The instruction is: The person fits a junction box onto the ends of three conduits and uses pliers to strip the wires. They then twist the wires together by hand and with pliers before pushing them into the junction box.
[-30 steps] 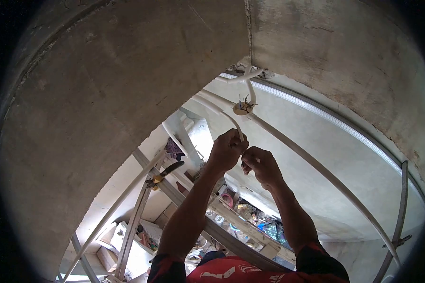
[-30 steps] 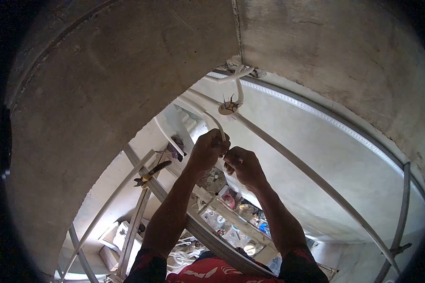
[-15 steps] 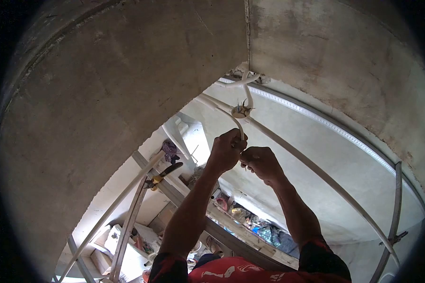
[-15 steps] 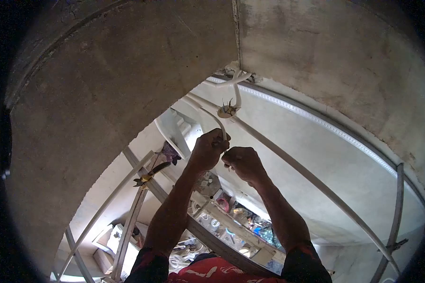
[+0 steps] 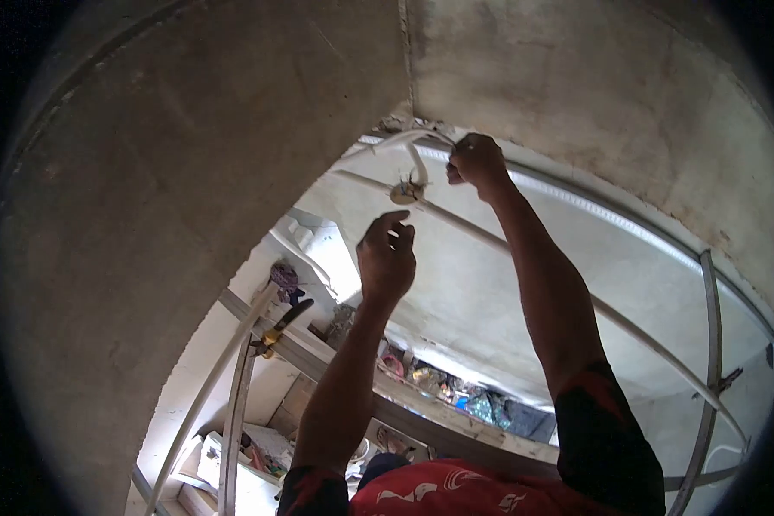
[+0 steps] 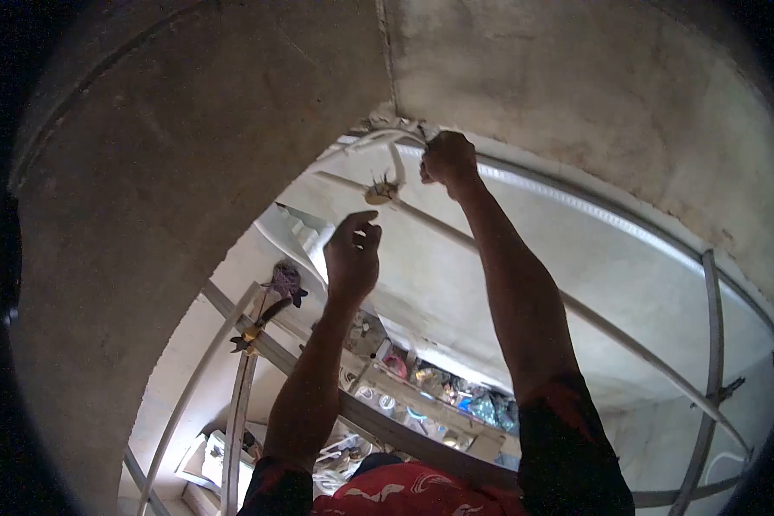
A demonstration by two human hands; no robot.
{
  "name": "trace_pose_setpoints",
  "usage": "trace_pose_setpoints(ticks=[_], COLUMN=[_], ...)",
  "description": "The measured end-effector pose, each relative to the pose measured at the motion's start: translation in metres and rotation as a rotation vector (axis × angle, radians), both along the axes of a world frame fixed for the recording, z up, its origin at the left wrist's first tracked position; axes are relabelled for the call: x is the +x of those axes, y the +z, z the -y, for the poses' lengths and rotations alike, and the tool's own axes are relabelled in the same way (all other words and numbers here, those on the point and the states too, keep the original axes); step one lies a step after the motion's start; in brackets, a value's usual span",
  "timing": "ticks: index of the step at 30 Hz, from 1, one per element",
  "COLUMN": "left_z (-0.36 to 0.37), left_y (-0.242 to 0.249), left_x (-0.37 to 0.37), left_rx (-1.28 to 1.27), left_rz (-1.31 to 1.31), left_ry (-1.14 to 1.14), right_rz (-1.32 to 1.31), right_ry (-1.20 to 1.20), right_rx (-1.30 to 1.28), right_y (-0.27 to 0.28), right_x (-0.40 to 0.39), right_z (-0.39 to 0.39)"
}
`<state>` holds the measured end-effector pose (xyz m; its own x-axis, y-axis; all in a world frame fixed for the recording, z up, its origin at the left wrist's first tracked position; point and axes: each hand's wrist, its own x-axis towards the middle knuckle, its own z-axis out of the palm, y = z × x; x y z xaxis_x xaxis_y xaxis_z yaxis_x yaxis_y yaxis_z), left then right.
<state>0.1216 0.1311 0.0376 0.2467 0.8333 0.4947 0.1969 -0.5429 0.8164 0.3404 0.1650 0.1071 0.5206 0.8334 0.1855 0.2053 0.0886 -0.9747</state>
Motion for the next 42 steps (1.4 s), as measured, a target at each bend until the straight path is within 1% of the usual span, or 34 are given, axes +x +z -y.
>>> trace_pose_setpoints(ticks=[3,4,6,7,8,9,10,12,13,14,15,16,18,19,20,22,23,24,26,27,28,30,31,32,34,35,38,40,42], left_z=[-0.001,-0.003,-0.018,-0.030,-0.041,-0.048,-0.062,-0.075,-0.081,-0.088,-0.094,-0.103,-0.121,-0.126,-0.127,-0.130,-0.129,-0.128,-0.121,-0.128,-0.126,-0.121,-0.121,-0.121,-0.116,-0.119,-0.123,-0.119,-0.123], left_y=[0.000,-0.002,-0.007,-0.013,-0.015,-0.006,-0.008,-0.001,0.001,0.003,0.004,0.002,-0.004,-0.002,-0.002,0.001,0.001,0.000,0.005,-0.001,0.000,0.006,0.005,0.005,0.002,0.001,-0.003,-0.004,-0.006], left_x=[-0.001,-0.001,0.001,0.000,0.001,0.002,0.003,0.005,0.006,0.007,0.008,0.006,0.004,0.004,0.004,0.008,0.013,0.016,0.020,0.024,0.027,0.030,0.031,0.033,0.030,0.031,0.032,0.034,0.034], left_rx=[-0.012,-0.016,-0.010,0.015,0.039,-0.080,-0.070,-0.063,-0.062,0.016,0.095,0.096,0.242,0.072,0.070,0.000,-0.086,-0.098,-0.050,-0.082,-0.085,-0.084,-0.032,-0.023,0.007,0.015,-0.004,-0.020,-0.024], left_rz=[-0.017,-0.013,-0.009,-0.024,-0.035,-0.036,-0.076,-0.170,-0.165,-0.208,-0.248,-0.244,-0.228,-0.260,-0.258,-0.302,-0.289,-0.314,-0.402,-0.403,-0.409,-0.486,-0.534,-0.537,-0.449,-0.454,-0.477,-0.445,-0.415], left_ry=[0.017,0.037,0.052,0.107,0.163,0.152,0.169,0.195,0.195,0.198,0.203,0.204,-0.027,-0.151,-0.152,-0.285,-0.328,-0.347,-0.396,-0.421,-0.433,-0.387,-0.385,-0.390,-0.373,-0.378,-0.371,-0.319,-0.340], right_rz=[0.587,0.580,0.664,0.591,0.482,0.371,0.265,0.278,0.344,0.409,0.448,0.453,0.625,0.579,0.580,0.536,0.691,0.659,0.696,0.929,0.921,0.998,0.943,0.943,0.854,0.813,0.867,0.869,0.874], right_ry=[0.091,0.085,0.191,0.250,0.232,0.205,0.170,0.177,0.278,0.379,0.373,0.373,0.415,0.409,0.409,0.481,0.496,0.487,0.490,0.462,0.454,0.483,0.495,0.486,0.482,0.511,0.509,0.519,0.459], right_rx=[0.138,0.137,0.147,-0.038,-0.170,-0.304,-0.432,-0.429,-0.401,-0.372,-0.391,-0.390,-0.447,-0.393,-0.396,-0.411,-0.410,-0.418,-0.290,-0.205,-0.212,-0.070,-0.073,-0.068,-0.003,0.091,0.109,0.158,0.181], right_y=[-0.092,-0.108,-0.124,-0.133,-0.099,-0.062,-0.022,-0.014,-0.010,-0.006,-0.001,0.001,0.006,0.008,0.007,0.006,0.002,-0.007,-0.017,-0.026,-0.029,-0.034,-0.037,-0.038,-0.045,-0.048,-0.051,-0.057,-0.064], right_x=[0.076,0.083,0.095,0.104,0.078,0.047,0.016,0.016,0.014,0.012,0.008,0.009,0.015,0.020,0.022,0.027,0.029,0.032,0.035,0.042,0.043,0.042,0.042,0.043,0.041,0.041,0.043,0.042,0.041], right_z=[-0.093,-0.106,-0.131,-0.144,-0.112,-0.076,-0.039,-0.037,-0.036,-0.035,-0.037,-0.041,-0.045,-0.043,-0.044,-0.049,-0.054,-0.056,-0.055,-0.059,-0.057,-0.053,-0.053,-0.055,-0.056,-0.056,-0.056,-0.054,-0.056])
